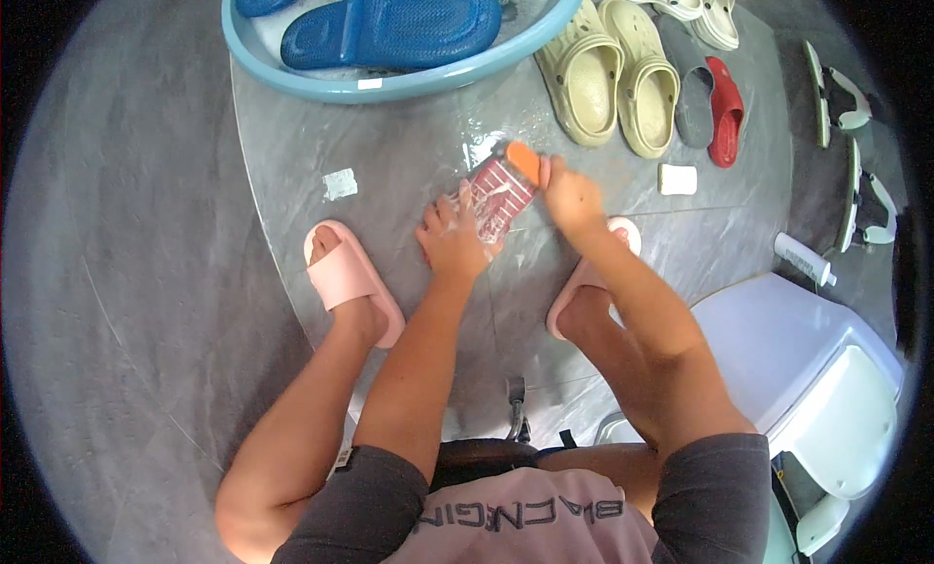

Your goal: The person cleans a pair of red slippers with a brush and soap while sitting in a bathroom, then scrubs them against the floor to remove dirt.

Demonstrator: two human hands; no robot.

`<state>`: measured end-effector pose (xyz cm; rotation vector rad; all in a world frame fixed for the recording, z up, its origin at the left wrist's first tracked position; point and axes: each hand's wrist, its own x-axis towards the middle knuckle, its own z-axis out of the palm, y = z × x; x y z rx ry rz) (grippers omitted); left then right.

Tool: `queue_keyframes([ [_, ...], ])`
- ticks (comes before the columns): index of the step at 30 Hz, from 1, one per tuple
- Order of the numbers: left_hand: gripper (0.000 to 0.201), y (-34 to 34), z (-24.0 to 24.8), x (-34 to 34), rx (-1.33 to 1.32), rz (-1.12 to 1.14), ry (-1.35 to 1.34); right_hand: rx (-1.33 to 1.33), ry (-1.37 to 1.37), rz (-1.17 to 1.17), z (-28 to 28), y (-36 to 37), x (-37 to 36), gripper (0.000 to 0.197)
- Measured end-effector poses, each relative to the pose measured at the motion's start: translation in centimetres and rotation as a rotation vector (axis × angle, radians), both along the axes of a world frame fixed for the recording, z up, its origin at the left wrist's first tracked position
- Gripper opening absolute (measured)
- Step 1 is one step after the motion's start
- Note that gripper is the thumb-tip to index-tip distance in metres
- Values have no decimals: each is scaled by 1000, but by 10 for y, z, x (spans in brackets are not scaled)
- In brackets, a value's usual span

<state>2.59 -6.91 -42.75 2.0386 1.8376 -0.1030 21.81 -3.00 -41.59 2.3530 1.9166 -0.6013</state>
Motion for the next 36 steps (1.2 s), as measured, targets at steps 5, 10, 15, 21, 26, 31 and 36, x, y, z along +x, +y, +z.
queue_keyframes([
  [5,101,6,10,4,-122,38,58,-70,22,106,2,-10,4,36],
  [10,99,6,12,12,-72,52,73,34,42,-166,-12,18,-3,39],
  [15,99,4,13,9,-146,66,98,-46,66,357,-9,-27,-1,31],
  [21,108,4,3,33,-80,266,37,46,-64,1,-4,2,-8,30],
  [26,109,-1,-5,21,-64,274,20,108,98,503,5,-27,-13,30],
  [31,112,0,0,24,-55,353,-97,82,-53,118,-8,26,-5,34],
  [36,117,-44,-16,12,138,271,-76,3,18,40,-11,28,-6,31],
])
